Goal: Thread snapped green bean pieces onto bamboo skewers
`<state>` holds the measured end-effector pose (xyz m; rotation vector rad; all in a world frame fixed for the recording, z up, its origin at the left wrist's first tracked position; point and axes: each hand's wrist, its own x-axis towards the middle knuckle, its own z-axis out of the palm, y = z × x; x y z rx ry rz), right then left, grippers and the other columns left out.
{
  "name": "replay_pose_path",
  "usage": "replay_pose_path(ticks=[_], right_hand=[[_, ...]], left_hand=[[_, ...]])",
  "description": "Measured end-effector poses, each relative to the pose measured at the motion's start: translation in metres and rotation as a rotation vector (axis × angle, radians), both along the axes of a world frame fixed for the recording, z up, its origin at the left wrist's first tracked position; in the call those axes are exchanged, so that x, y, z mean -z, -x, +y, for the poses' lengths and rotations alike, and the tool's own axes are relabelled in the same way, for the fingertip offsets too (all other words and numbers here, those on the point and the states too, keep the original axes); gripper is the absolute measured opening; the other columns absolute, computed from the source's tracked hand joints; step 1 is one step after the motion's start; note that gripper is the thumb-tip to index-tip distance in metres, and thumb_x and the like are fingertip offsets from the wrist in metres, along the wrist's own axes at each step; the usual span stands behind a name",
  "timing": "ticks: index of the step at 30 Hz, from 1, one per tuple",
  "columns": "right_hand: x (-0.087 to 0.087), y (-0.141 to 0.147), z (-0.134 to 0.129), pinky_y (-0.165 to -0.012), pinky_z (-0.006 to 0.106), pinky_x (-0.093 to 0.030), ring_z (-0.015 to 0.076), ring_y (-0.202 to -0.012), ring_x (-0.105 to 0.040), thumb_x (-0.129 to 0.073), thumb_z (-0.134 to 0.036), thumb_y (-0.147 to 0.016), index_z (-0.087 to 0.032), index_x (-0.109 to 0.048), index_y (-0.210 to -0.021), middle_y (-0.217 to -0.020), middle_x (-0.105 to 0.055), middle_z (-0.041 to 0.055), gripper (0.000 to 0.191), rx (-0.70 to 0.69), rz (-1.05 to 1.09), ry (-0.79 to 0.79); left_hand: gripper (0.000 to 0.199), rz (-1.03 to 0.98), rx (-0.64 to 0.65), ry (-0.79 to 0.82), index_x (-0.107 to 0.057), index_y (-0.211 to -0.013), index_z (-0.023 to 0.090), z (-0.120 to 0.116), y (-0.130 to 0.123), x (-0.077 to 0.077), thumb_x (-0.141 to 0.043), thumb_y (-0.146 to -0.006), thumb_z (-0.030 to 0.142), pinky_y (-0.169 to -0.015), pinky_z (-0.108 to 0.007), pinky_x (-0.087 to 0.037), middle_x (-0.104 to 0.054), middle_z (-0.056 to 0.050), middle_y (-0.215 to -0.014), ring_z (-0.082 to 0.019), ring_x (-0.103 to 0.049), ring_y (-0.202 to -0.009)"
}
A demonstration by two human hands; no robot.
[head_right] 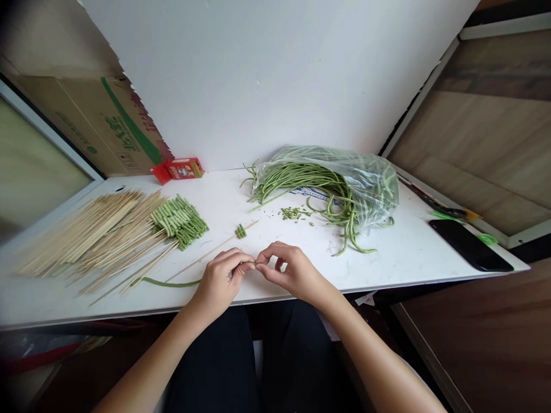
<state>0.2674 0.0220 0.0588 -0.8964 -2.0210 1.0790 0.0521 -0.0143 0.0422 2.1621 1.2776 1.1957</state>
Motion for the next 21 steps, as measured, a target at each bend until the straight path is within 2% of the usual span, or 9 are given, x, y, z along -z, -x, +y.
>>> replay_pose_path(ticks=[4,8,12,15,18,21], right_hand=[[-0.001,0.0,-0.001,-0.082,0.032,-0.057,0.0204,-0.092,-0.069,-0.073,-0.042,-0.098,-0.021,-0.077,-0.099,-0.101,-0.077,0.0068,0.022,-0.065,0.099,0.15],[0.005,-0.001,0.001,-0.091,0.034,-0.055,0.0198,-0.093,-0.067,-0.078,-0.041,-0.095,-0.019,-0.076,-0.099,-0.099,-0.075,0.0065,0.022,-0.166,0.234,0.306],[0.014,0.002,0.001,-0.088,0.033,-0.053,0.0172,-0.088,-0.064,-0.081,-0.04,-0.092,-0.018,-0.075,-0.093,-0.092,-0.072,0.0039,0.023,-0.238,0.35,0.443],[0.014,0.004,0.001,-0.085,0.034,-0.053,0.0172,-0.083,-0.064,-0.083,-0.043,-0.09,-0.018,-0.075,-0.09,-0.089,-0.071,0.0036,0.026,-0.28,0.388,0.473],[0.011,-0.003,0.006,-0.083,0.035,-0.055,0.0198,-0.087,-0.067,-0.083,-0.043,-0.089,-0.019,-0.076,-0.09,-0.087,-0.072,0.005,0.025,-0.198,0.413,0.408],[0.011,-0.019,0.019,-0.075,0.033,-0.055,0.0194,-0.082,-0.066,-0.085,-0.046,-0.087,-0.021,-0.076,-0.089,-0.088,-0.074,0.0058,0.027,0.074,0.361,0.274]], left_hand=[[0.025,-0.058,0.048,-0.014,-0.071,-0.087,0.021,0.002,0.001,-0.005,-0.056,-0.107,0.022,-0.076,-0.032,-0.046,-0.073,-0.003,-0.081,-0.017,-0.064,-0.075],[0.025,-0.134,0.096,0.009,-0.07,-0.082,0.021,0.001,0.0,-0.007,-0.059,-0.105,0.021,-0.076,-0.033,-0.046,-0.071,-0.002,-0.077,-0.017,-0.063,-0.073],[0.023,-0.177,0.129,0.025,-0.07,-0.083,0.021,0.0,-0.001,-0.005,-0.061,-0.104,0.02,-0.078,-0.033,-0.047,-0.07,-0.002,-0.076,-0.016,-0.063,-0.072],[0.024,-0.22,0.124,0.042,-0.07,-0.083,0.021,0.0,0.0,-0.004,-0.06,-0.104,0.021,-0.078,-0.034,-0.05,-0.07,-0.002,-0.076,-0.017,-0.064,-0.073],[0.019,-0.267,0.078,0.06,-0.073,-0.09,0.021,0.003,0.004,-0.002,-0.061,-0.104,0.023,-0.077,-0.032,-0.053,-0.072,-0.004,-0.082,-0.018,-0.067,-0.078],[0.016,-0.283,0.031,0.047,-0.076,-0.099,0.021,0.007,0.008,0.002,-0.063,-0.105,0.027,-0.076,-0.029,-0.055,-0.074,-0.005,-0.089,-0.017,-0.069,-0.082]])
